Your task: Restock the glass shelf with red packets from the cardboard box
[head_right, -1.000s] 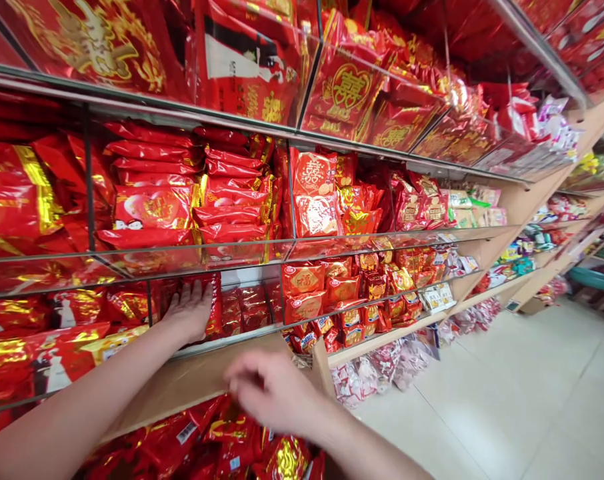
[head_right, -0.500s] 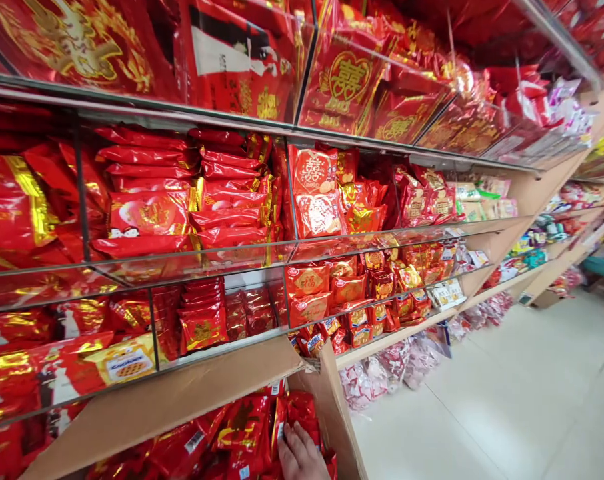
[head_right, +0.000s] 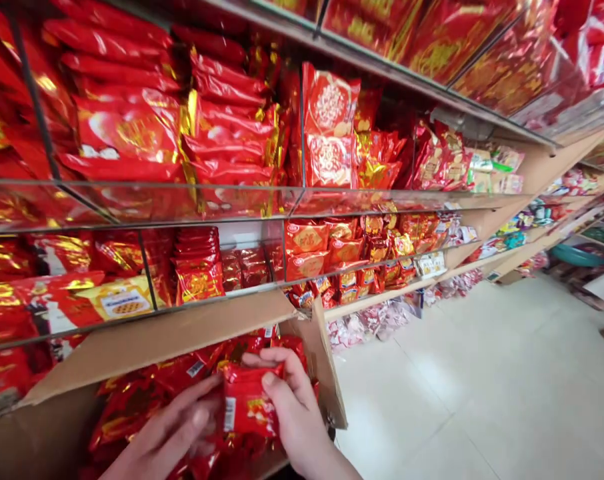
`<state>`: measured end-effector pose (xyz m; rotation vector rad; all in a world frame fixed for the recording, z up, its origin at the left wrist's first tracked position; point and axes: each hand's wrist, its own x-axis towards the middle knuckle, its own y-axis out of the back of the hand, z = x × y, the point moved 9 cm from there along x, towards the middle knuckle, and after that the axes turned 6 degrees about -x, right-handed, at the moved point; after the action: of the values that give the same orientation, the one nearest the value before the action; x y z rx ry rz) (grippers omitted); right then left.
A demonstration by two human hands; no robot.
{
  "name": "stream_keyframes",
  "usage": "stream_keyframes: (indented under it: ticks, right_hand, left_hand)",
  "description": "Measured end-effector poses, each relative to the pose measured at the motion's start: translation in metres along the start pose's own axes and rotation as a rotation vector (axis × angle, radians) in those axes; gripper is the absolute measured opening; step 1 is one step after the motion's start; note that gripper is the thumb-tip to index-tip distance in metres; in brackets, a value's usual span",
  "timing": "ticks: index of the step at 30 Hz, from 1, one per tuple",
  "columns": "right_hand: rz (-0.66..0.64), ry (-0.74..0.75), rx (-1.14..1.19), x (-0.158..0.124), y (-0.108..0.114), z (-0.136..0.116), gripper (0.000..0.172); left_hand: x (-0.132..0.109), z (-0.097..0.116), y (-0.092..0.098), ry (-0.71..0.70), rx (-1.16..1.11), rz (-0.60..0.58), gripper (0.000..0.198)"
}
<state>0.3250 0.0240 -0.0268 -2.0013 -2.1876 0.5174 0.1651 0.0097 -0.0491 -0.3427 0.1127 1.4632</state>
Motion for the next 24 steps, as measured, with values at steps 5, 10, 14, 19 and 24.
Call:
stream_keyframes:
  ticks: [5, 10, 14, 19, 24]
  right_hand:
    - [0.098, 0.117, -0.362, 0.011, -0.016, -0.005, 0.027]
    - [0.182, 0.244, -0.595, 0.016, -0.011, 0.001, 0.037]
    - [0.178, 0.382, -0.646, 0.011, -0.023, -0.005, 0.037]
    - [0.262, 0.419, -0.625, 0.002, -0.021, -0.010, 0.039]
    - [-0.125, 0.016, -0.140, 0.016, -0.035, 0.022, 0.054]
  left_hand:
    - [0.007, 0.022, -0.016, -0.071, 0.012, -0.013, 0.043]
    - [-0.001, 0.026, 0.013, -0.146, -0.023, 0.292, 0.038]
    - [-0.014, 0.065, 0.024, -0.537, 0.425, 0.485, 0.021]
    - [-0.031, 0.084, 0.020, -0.828, 0.700, 0.573, 0.009]
    - [-0.049, 0.096, 0.017, -1.067, 0.903, 0.510, 0.010]
